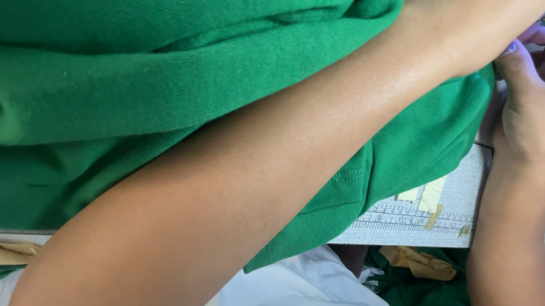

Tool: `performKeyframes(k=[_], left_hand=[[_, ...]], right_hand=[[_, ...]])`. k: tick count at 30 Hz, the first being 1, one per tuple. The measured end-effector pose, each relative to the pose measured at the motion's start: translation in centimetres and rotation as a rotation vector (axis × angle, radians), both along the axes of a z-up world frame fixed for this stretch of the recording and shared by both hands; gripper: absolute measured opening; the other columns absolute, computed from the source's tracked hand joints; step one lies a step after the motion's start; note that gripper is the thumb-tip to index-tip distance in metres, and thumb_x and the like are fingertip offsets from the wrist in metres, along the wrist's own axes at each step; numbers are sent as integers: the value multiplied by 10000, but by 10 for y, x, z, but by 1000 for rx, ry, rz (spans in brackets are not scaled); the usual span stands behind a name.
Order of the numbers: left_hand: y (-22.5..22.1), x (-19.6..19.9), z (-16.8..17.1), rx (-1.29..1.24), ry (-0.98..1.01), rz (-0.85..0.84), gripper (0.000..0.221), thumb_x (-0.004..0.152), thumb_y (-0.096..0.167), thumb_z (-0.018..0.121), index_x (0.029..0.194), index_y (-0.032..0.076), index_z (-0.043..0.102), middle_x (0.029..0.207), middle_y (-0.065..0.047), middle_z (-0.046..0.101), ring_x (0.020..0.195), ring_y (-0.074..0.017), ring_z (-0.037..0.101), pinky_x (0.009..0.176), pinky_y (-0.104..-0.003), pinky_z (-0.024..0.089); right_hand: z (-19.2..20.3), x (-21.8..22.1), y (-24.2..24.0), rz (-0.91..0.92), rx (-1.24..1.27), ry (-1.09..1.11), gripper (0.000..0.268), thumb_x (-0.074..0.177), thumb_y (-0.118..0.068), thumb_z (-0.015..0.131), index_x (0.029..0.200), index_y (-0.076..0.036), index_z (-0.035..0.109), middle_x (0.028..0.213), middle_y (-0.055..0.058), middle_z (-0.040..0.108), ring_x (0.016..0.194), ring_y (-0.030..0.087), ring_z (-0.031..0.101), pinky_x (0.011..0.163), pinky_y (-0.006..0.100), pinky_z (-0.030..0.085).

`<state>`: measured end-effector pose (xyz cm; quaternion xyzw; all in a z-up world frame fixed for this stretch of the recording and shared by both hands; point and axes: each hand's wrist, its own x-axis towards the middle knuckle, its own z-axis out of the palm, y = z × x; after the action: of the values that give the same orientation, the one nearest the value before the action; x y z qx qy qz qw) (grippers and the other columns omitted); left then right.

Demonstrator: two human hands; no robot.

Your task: Inspecting sewn green garments for quality and trimming loose threads using hand snips at a sewing workstation.

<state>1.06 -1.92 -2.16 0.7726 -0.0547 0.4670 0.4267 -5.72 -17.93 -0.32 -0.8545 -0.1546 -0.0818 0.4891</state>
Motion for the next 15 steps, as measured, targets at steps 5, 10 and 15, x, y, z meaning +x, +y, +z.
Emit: performKeyframes(k=[5, 10, 15], left_hand=[[-19, 14, -19, -54, -13, -13, 93, 576, 221, 616, 586, 266, 536, 563, 49, 577, 531, -294, 592, 483, -561, 420], [-39, 31, -34, -156, -32, 17, 95, 484, 194, 591, 464, 232, 506, 488, -10, 512, 472, -306, 481, 483, -581, 334], [-43, 38, -36, -210, -50, 14, 95, 436, 246, 578, 405, 258, 489, 425, 1, 487, 428, -286, 443, 470, -579, 294]], right_hand=[[-6, -2, -1, -88, -121, -24, 217, 1097, 19, 790, 1162, -84, 609, 1199, 53, 669, 1138, 139, 646, 1068, 243, 528], [-13, 0, 5, -69, 30, 71, 225, 1095, -65, 799, 1184, -110, 598, 1194, 12, 646, 1199, 77, 641, 1147, 229, 558], [-15, 1, -3, -100, -25, 40, 236, 1111, -91, 810, 1239, -89, 611, 1243, 54, 654, 1198, 116, 650, 1072, 243, 575]])
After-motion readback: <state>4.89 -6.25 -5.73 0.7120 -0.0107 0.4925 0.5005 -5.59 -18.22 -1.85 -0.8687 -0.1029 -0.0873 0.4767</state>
